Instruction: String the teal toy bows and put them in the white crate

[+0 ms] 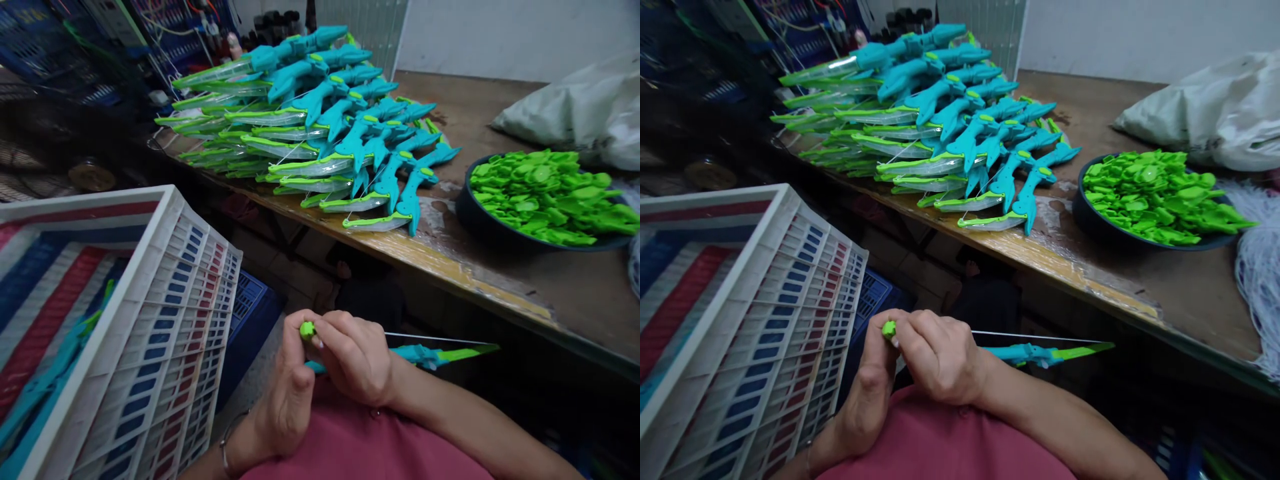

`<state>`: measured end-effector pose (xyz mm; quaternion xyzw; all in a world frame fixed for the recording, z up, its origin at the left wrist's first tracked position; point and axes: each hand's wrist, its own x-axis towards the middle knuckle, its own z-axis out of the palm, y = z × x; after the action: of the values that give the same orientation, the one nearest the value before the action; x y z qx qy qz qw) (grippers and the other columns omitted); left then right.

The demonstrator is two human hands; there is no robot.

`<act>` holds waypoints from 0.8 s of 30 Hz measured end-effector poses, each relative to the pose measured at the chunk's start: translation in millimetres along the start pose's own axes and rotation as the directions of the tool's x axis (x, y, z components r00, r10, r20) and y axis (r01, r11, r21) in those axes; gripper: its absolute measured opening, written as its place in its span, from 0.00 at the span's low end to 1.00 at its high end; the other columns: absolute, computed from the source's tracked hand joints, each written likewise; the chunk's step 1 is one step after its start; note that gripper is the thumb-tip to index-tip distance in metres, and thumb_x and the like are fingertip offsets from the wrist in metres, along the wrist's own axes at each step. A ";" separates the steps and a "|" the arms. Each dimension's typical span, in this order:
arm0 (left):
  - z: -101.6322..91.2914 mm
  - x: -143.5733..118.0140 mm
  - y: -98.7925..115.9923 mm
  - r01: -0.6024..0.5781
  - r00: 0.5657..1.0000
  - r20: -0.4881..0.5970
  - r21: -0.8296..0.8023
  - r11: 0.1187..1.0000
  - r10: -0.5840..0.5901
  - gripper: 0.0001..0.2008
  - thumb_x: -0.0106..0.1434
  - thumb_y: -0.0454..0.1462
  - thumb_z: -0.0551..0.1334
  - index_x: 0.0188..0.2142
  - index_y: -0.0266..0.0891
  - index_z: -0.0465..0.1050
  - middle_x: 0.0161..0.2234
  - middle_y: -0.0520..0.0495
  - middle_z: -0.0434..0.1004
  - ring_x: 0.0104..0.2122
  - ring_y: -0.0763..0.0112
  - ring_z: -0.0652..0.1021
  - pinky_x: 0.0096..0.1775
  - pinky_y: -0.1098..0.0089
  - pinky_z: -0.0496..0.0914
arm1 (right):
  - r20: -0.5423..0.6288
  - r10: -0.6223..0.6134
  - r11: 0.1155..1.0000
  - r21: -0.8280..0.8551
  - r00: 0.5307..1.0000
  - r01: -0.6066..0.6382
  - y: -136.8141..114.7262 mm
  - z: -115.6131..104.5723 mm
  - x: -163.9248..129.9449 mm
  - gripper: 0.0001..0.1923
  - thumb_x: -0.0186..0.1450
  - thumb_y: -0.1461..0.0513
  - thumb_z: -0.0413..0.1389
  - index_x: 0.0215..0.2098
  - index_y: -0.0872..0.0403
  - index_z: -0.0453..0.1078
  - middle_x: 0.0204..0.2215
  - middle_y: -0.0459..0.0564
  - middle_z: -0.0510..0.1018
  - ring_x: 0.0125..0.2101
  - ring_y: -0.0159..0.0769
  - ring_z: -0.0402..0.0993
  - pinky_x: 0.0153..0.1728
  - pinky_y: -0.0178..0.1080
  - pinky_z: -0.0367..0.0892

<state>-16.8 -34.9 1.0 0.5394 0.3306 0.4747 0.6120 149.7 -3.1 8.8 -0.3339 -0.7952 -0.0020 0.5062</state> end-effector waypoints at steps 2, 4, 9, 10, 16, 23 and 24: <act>0.8 2.4 1.2 -0.012 1.000 -0.002 0.129 0.992 0.012 0.24 0.74 0.47 0.60 0.66 0.44 0.65 0.59 0.36 0.70 0.57 0.51 0.71 0.58 0.57 0.67 | -0.007 0.012 1.000 0.028 1.000 -0.012 3.1 2.5 2.8 0.10 0.74 0.68 0.48 0.51 0.59 0.67 0.32 0.54 0.79 0.29 0.35 0.75 0.24 0.35 0.71; 3.2 7.1 -0.1 -0.040 0.995 -0.078 0.246 0.968 0.061 0.20 0.75 0.41 0.59 0.65 0.47 0.67 0.59 0.40 0.72 0.56 0.56 0.73 0.58 0.61 0.67 | -0.027 0.010 0.999 0.042 1.000 -0.008 4.2 0.6 9.8 0.08 0.73 0.68 0.48 0.46 0.58 0.67 0.33 0.55 0.79 0.32 0.37 0.75 0.28 0.38 0.74; 3.8 23.1 -5.8 -0.095 0.964 -0.209 0.314 0.945 0.167 0.18 0.77 0.37 0.55 0.64 0.51 0.66 0.39 0.51 0.75 0.35 0.71 0.77 0.40 0.71 0.71 | -0.042 0.110 0.985 0.138 0.993 -0.103 1.3 -31.8 38.8 0.08 0.70 0.71 0.51 0.43 0.54 0.68 0.36 0.55 0.80 0.41 0.42 0.77 0.40 0.45 0.77; 2.3 26.6 -4.9 -0.102 0.967 -0.194 0.295 0.950 0.164 0.16 0.78 0.37 0.53 0.62 0.51 0.67 0.36 0.53 0.73 0.31 0.73 0.75 0.36 0.71 0.70 | -0.056 0.163 0.973 0.173 0.985 -0.151 1.0 -39.6 43.9 0.10 0.69 0.72 0.52 0.43 0.53 0.68 0.37 0.53 0.80 0.41 0.41 0.77 0.41 0.46 0.77; -6.5 40.5 6.6 -0.184 0.964 -0.121 0.334 0.924 0.236 0.06 0.75 0.33 0.58 0.40 0.43 0.73 0.41 0.50 0.71 0.36 0.74 0.76 0.40 0.72 0.70 | -0.027 0.238 0.928 0.303 0.971 -0.218 1.6 -42.2 45.0 0.10 0.69 0.74 0.53 0.43 0.54 0.68 0.36 0.52 0.79 0.39 0.37 0.76 0.41 0.42 0.76; -5.5 35.9 4.8 -0.154 0.970 -0.143 0.257 0.954 0.195 0.04 0.74 0.34 0.60 0.42 0.45 0.73 0.40 0.52 0.71 0.41 0.71 0.73 0.44 0.72 0.68 | 0.087 0.165 0.928 0.325 0.982 -0.185 -1.7 -17.6 30.9 0.03 0.73 0.69 0.55 0.42 0.58 0.70 0.42 0.57 0.80 0.42 0.37 0.76 0.44 0.41 0.76; -5.3 35.4 4.8 -0.155 0.972 -0.131 0.256 0.954 0.193 0.04 0.74 0.35 0.60 0.42 0.45 0.73 0.41 0.51 0.71 0.41 0.71 0.73 0.45 0.72 0.67 | 0.095 0.197 0.917 0.333 0.976 -0.218 -1.0 -16.1 30.3 0.01 0.73 0.68 0.57 0.42 0.57 0.70 0.41 0.56 0.79 0.40 0.35 0.75 0.42 0.39 0.75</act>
<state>-11.1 0.0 8.5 0.5992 0.3836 0.5231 0.4693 154.1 6.6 41.4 -0.3235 -0.7582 0.1995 0.5298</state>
